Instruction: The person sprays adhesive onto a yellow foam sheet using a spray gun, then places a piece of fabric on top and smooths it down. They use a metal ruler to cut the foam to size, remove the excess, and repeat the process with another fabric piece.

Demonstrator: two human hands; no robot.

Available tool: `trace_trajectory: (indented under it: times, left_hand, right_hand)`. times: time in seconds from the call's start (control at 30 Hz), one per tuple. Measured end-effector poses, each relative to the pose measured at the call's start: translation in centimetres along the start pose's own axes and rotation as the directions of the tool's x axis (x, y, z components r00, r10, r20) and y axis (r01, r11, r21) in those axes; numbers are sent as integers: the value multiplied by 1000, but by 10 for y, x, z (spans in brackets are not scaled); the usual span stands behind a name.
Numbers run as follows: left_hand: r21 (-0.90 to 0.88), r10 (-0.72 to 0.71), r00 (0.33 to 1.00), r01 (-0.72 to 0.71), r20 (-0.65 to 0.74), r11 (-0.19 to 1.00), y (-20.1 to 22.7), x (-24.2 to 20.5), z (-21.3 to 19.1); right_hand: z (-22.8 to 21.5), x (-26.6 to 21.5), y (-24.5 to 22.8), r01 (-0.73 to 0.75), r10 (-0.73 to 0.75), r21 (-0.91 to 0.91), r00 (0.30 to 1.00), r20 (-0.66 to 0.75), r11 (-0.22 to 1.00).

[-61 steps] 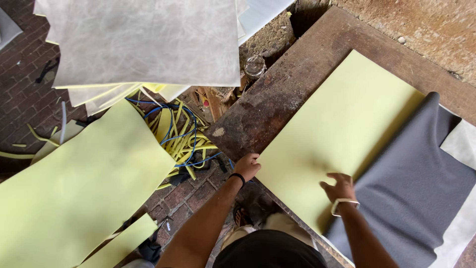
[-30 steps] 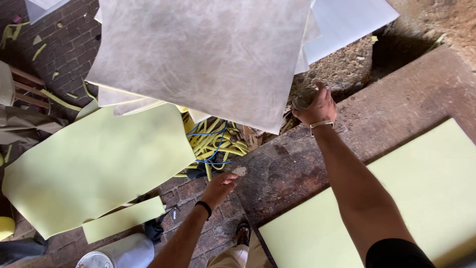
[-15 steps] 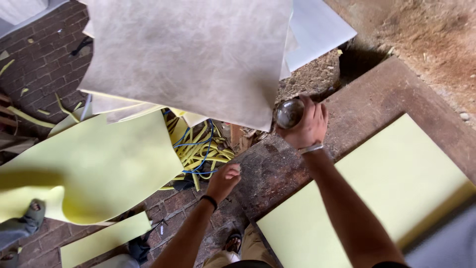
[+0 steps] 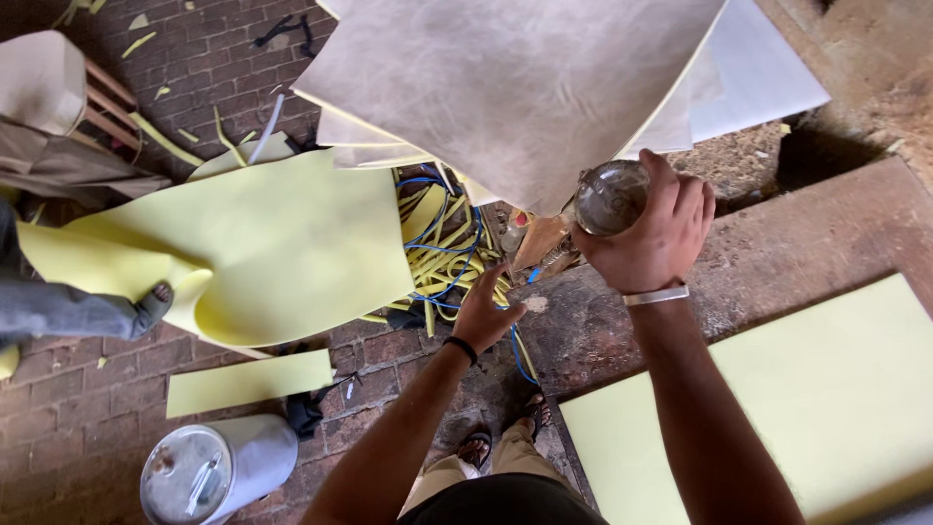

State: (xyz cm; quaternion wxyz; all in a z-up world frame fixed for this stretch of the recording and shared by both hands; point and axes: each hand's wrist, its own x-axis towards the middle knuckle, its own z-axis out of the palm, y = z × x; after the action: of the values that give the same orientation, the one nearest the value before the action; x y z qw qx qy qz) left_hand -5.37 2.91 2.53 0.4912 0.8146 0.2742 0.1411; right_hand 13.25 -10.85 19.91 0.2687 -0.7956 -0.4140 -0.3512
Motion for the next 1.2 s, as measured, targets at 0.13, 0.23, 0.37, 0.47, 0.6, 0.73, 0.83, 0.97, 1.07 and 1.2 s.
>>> trace_trajectory:
  times: [0.13, 0.23, 0.37, 0.47, 0.6, 0.73, 0.83, 0.97, 1.07, 1.2]
  left_hand:
    - [14, -14, 996, 13, 84, 1000, 13, -4, -15]
    - [-23, -44, 996, 46, 78, 999, 15, -7, -23]
    - [-84, -194, 976, 203, 101, 976, 3, -13, -30]
    - [-119, -273, 901, 328, 338, 937, -14, -28, -42]
    - [-88, -266, 918, 303, 293, 949, -28, -58, -37]
    - [-66, -217, 964, 229, 151, 971, -26, -66, -24]
    - [-1, -228, 959, 232, 169, 973, -18, -63, -15]
    - [33, -9, 992, 5, 128, 999, -9, -70, 5]
    - [71, 171, 955, -194, 242, 978, 3, -84, 31]
    - [78, 292, 837, -366, 463, 927, 27, -119, 65]
  right_hand:
    - [-8, 6, -24, -62, 64, 85, 998, -14, 994]
    - [-12, 11, -34, -68, 70, 292, 998, 1, 954]
    - [-17, 7, -46, -111, 77, 429, 992, 97, 896]
    - [-19, -2, -59, -299, 161, 534, 944, 289, 791]
    - [-23, -22, -66, -434, 230, 541, 885, 404, 720]
    - [-23, -54, -62, -328, 174, 756, 944, 279, 567]
    - [-22, -92, -66, -399, 297, 765, 913, 280, 505]
    - [-26, -166, -96, -738, 491, 612, 660, 568, 283]
    - [-28, -214, -112, -678, 455, 704, 705, 544, 210]
    - [-35, -251, -94, -517, 609, 738, 772, 183, 433]
